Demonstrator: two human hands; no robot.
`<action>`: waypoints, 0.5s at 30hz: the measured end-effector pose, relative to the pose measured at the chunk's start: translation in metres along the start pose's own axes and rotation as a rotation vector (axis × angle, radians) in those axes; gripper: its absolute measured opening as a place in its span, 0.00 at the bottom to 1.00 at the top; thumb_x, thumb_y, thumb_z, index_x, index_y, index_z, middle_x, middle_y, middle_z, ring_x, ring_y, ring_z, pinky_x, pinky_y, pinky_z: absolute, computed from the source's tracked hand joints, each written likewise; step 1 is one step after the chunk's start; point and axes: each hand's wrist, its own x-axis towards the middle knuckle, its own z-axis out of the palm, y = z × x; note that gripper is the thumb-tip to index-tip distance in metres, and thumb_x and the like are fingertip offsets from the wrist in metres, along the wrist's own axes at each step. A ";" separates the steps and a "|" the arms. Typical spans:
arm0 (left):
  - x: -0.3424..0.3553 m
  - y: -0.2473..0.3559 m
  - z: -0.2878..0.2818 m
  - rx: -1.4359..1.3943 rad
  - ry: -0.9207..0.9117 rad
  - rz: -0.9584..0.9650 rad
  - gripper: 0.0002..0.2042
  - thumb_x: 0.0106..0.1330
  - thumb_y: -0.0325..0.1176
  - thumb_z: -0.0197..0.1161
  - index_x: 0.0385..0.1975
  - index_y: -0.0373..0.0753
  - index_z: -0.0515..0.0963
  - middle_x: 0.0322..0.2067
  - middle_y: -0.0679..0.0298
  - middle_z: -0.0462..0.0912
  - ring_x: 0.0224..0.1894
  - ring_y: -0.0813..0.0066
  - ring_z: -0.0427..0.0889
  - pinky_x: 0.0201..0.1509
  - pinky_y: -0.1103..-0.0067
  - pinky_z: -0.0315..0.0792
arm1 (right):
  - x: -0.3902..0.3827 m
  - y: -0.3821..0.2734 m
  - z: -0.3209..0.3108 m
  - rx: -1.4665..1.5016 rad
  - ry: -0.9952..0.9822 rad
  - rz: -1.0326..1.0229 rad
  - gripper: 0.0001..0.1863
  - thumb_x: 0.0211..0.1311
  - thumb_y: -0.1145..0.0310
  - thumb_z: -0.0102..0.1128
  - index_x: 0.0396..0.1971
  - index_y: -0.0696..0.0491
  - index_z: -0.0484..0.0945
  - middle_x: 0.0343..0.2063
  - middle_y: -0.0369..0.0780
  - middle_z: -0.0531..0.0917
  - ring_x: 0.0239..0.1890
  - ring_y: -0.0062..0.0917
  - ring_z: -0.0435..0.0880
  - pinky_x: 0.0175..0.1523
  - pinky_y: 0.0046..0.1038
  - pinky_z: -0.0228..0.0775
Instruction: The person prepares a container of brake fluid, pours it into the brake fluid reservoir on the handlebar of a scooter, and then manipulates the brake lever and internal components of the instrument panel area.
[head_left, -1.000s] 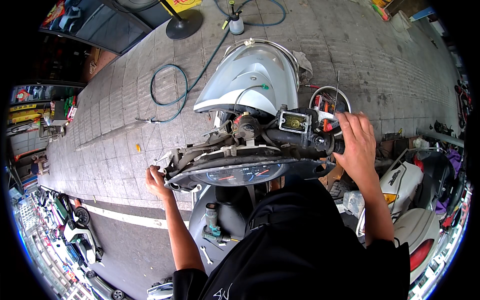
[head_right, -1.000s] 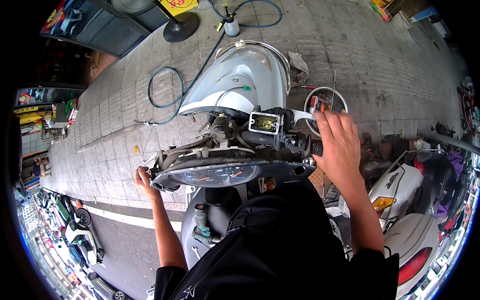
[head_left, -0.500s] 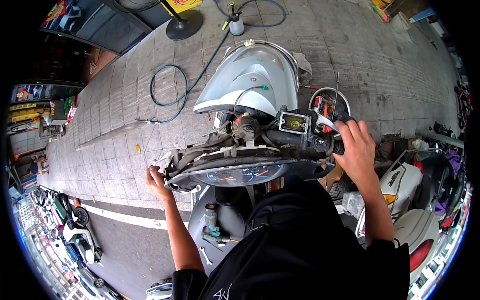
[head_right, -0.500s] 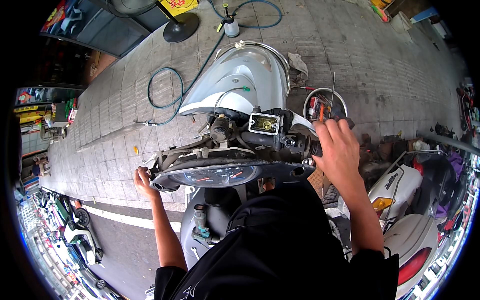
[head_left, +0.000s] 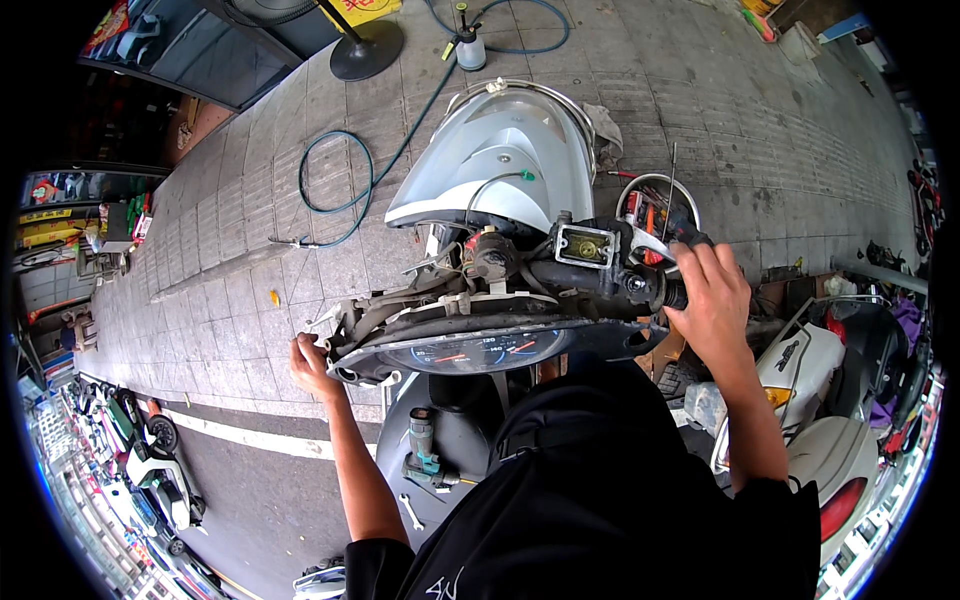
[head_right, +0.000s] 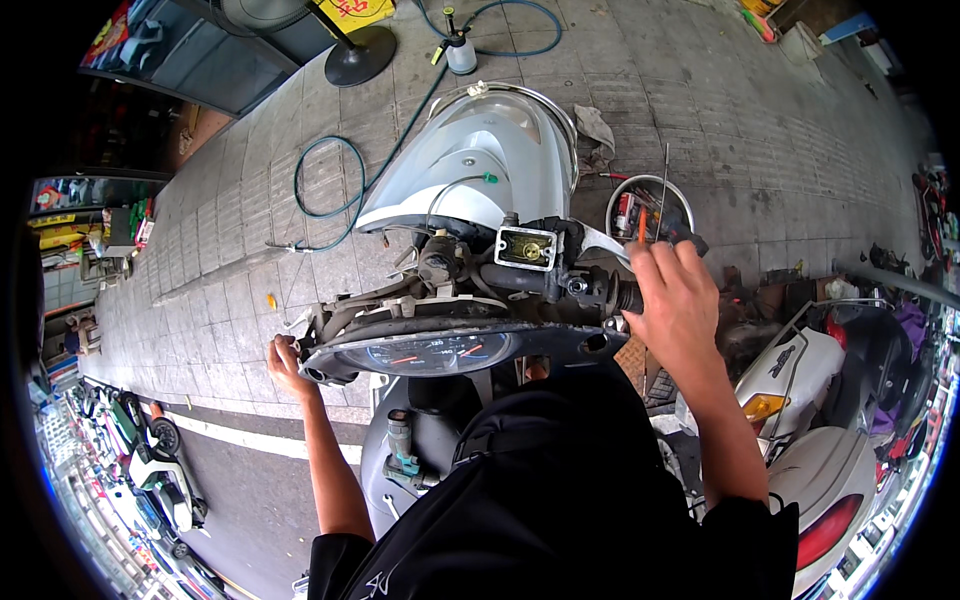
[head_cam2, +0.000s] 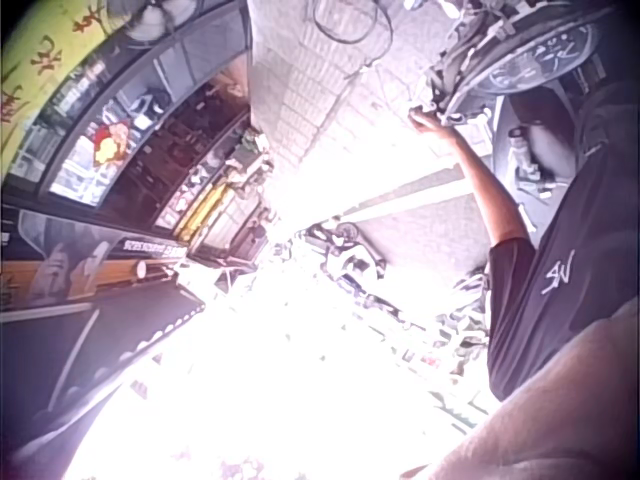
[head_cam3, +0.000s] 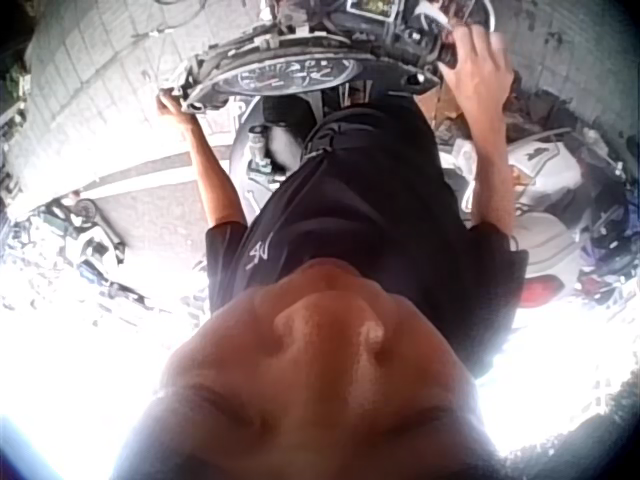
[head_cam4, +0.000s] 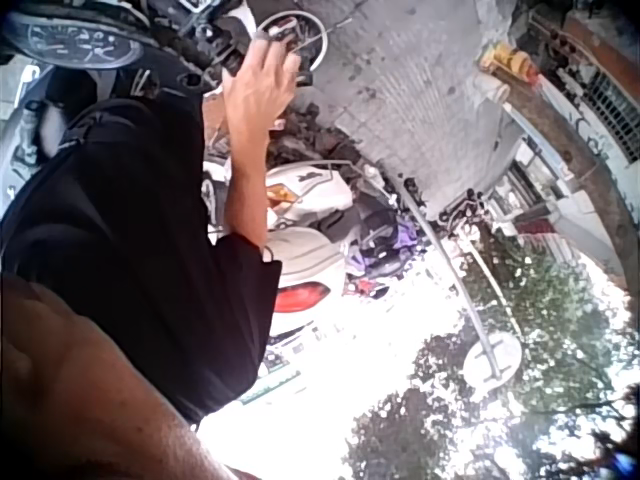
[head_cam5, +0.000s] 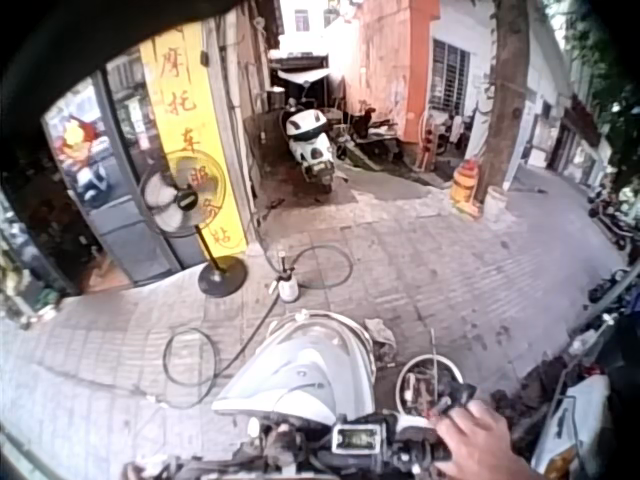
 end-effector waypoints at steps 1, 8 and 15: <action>0.000 -0.001 0.000 -0.003 -0.003 0.009 0.26 0.74 0.50 0.50 0.27 0.32 0.81 0.14 0.64 0.70 0.19 0.76 0.67 0.26 0.73 0.60 | 0.001 -0.002 -0.003 -0.001 0.000 0.000 0.44 0.22 0.70 0.82 0.51 0.50 0.76 0.44 0.38 0.78 0.47 0.34 0.76 0.50 0.35 0.74; 0.001 -0.003 -0.002 0.047 -0.010 0.036 0.24 0.75 0.50 0.49 0.29 0.36 0.83 0.13 0.62 0.75 0.15 0.73 0.72 0.22 0.71 0.63 | 0.007 -0.006 -0.007 -0.014 0.032 0.006 0.62 0.22 0.69 0.83 0.70 0.51 0.64 0.66 0.44 0.68 0.71 0.41 0.63 0.73 0.46 0.55; 0.000 0.006 -0.001 0.017 -0.001 -0.003 0.26 0.74 0.52 0.49 0.27 0.33 0.81 0.14 0.65 0.70 0.19 0.76 0.68 0.25 0.72 0.61 | 0.007 -0.006 -0.007 -0.010 0.017 0.001 0.61 0.23 0.69 0.83 0.70 0.53 0.63 0.63 0.44 0.72 0.69 0.39 0.67 0.74 0.45 0.55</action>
